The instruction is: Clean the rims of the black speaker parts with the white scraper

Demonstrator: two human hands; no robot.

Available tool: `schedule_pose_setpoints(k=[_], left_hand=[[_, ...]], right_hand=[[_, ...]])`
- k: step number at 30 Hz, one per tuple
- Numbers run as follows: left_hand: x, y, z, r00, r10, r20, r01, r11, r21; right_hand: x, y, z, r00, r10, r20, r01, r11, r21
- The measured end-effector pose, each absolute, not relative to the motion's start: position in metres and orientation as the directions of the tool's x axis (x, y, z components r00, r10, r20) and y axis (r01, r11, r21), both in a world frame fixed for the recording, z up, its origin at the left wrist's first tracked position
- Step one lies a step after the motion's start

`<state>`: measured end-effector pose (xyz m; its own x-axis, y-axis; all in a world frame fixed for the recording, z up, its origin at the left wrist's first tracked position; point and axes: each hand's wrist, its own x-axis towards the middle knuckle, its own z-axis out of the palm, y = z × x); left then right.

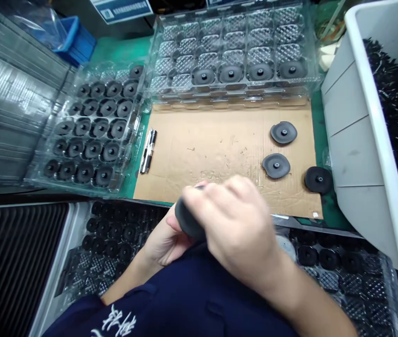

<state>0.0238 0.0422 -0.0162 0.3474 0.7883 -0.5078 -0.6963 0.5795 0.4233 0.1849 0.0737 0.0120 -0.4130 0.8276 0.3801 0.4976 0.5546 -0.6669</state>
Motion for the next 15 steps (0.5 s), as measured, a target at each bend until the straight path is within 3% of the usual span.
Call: schedule_pose_setpoints(k=[2,3,5,7,8,10,12,15], left_hand=[[0.025,0.041,-0.016,0.372,0.775,-0.510,-0.695,0.597,0.401],[0.025,0.040,-0.016,0.379,0.770,-0.513,-0.689,0.605,0.400],[0.022,0.039,-0.018,0.387,0.768,-0.510,-0.680,0.611,0.405],[0.020,0.039,-0.021,0.380,0.776,-0.503,-0.685,0.602,0.410],[0.020,0.039,-0.022,0.380,0.776,-0.503,-0.686,0.601,0.409],[0.020,0.039,-0.025,0.373,0.777,-0.507,-0.688,0.598,0.411],[0.020,0.040,-0.027,0.369,0.773,-0.516,-0.683,0.602,0.414],[0.019,0.040,-0.028,0.322,0.788,-0.526,-0.672,0.581,0.459]], right_hand=[[0.179,0.086,0.007,-0.509,0.705,0.494,0.273,0.676,-0.684],[0.177,0.090,0.005,-0.548,0.685,0.480,0.207,0.666,-0.716],[0.175,0.095,0.002,-0.567,0.745,0.350,0.294,0.580,-0.760],[0.175,0.094,0.002,-0.527,0.799,0.289,0.452,0.551,-0.701],[0.174,0.093,0.002,-0.518,0.790,0.327,0.456,0.579,-0.676],[0.174,0.092,0.002,-0.555,0.716,0.423,0.311,0.650,-0.693],[0.174,0.093,0.001,-0.565,0.725,0.394,0.230,0.597,-0.768],[0.170,0.095,0.004,-0.472,0.849,0.238,0.437,0.460,-0.773]])
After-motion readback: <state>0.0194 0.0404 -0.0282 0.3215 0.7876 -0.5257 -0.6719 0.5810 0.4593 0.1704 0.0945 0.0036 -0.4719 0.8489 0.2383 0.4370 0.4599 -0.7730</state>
